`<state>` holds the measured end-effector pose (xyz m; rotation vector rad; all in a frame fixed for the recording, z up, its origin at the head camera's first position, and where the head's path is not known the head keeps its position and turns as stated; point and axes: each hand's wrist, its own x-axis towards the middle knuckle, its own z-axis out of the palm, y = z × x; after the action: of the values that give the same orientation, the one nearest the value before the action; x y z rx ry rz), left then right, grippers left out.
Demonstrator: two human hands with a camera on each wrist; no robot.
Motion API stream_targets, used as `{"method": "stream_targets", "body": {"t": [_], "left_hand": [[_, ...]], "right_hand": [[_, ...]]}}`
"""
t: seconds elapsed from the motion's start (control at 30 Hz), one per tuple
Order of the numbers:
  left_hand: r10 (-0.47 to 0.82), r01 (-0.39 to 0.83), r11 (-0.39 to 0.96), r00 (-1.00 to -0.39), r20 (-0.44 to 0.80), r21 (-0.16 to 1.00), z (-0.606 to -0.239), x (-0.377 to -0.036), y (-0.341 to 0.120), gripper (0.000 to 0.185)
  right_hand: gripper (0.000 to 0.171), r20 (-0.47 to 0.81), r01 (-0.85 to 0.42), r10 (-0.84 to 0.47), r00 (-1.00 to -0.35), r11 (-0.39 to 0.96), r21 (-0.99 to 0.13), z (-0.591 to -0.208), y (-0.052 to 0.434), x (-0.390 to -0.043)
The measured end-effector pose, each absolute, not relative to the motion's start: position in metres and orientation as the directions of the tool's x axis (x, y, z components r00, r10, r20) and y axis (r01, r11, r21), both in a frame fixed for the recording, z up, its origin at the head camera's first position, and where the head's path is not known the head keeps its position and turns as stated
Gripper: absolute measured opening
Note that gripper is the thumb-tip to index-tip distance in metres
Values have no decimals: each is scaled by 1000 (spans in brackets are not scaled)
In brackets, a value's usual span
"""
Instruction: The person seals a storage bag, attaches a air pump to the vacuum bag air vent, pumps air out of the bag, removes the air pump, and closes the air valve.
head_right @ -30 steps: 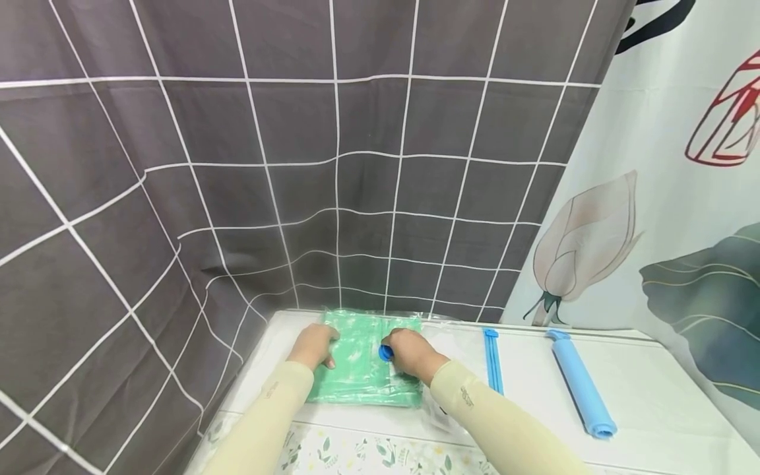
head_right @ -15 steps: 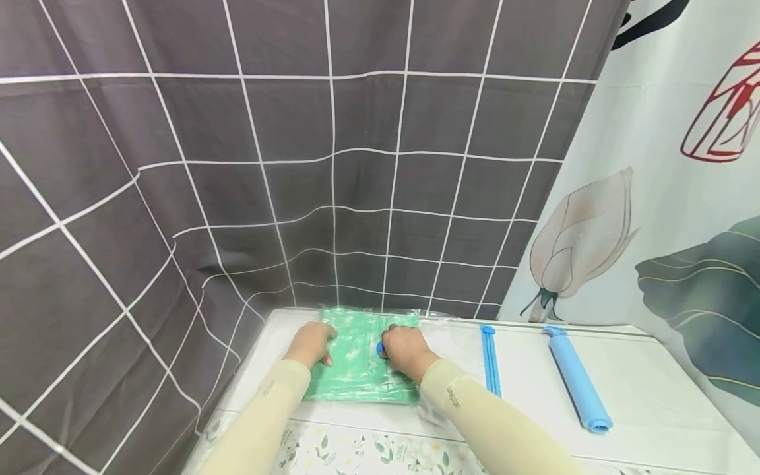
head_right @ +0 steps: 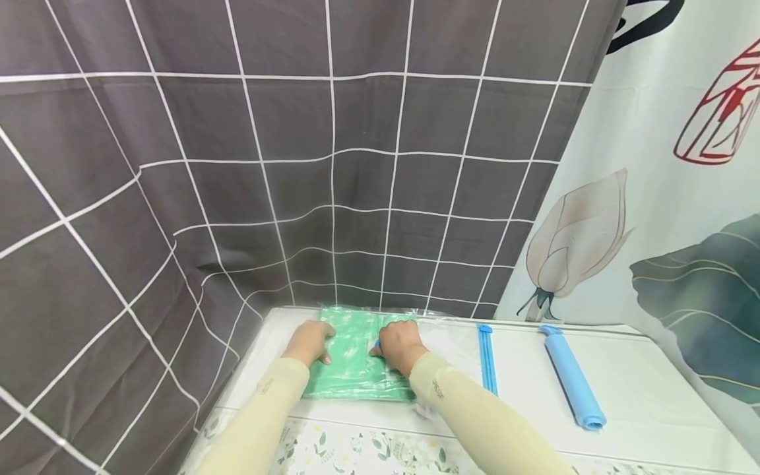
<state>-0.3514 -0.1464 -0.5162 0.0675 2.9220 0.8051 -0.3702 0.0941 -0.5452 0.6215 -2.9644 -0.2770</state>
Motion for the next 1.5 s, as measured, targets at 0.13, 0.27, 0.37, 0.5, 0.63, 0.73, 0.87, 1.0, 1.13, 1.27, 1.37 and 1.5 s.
{"method": "stream_targets", "body": {"t": [0.13,0.27,0.37,0.5,0.63,0.73,0.87,1.0,1.13,1.27,1.37,1.5], "left_hand": [[81,25,865,-993,-90,502,-516,-351,-147,64],[66,19,876,-995,-80,482,-515,-350,-148,63],[64,19,875,-995,-76,484,-515,-351,-149,60],[76,21,860,-993,-86,509,-515,-350,-148,56],[77,15,851,-992,-96,525,-516,-350,-146,58],[81,30,863,-994,-79,504,-517,-351,-145,59],[91,45,870,-993,-69,491,-516,-353,-145,61],[94,44,865,-993,-75,500,-513,-354,-144,60],[94,44,870,-992,-78,491,-511,-352,-145,62],[99,61,885,-993,-60,462,-519,-356,-150,68],[103,62,880,-993,-61,471,-520,-357,-151,69],[97,50,883,-992,-76,466,-520,-358,-149,72]], "right_hand": [[49,12,-425,-433,-901,890,164,-507,93,-350],[38,1,-635,-639,-770,766,99,-497,97,-347],[46,-35,-708,-708,-705,702,69,-497,99,-347],[48,-60,-681,-679,-732,729,65,-502,99,-346],[36,-40,-625,-624,-781,776,83,-505,97,-348],[24,9,-581,-585,-811,807,106,-506,95,-350],[32,57,-517,-525,-849,848,115,-511,92,-353],[41,40,-451,-455,-889,888,89,-513,89,-355],[48,-23,-422,-423,-906,896,142,-508,88,-356],[41,-86,-539,-532,-842,835,112,-501,90,-352],[44,-93,-630,-625,-775,776,34,-500,94,-351],[36,-57,-689,-688,-724,724,14,-500,103,-352]]}}
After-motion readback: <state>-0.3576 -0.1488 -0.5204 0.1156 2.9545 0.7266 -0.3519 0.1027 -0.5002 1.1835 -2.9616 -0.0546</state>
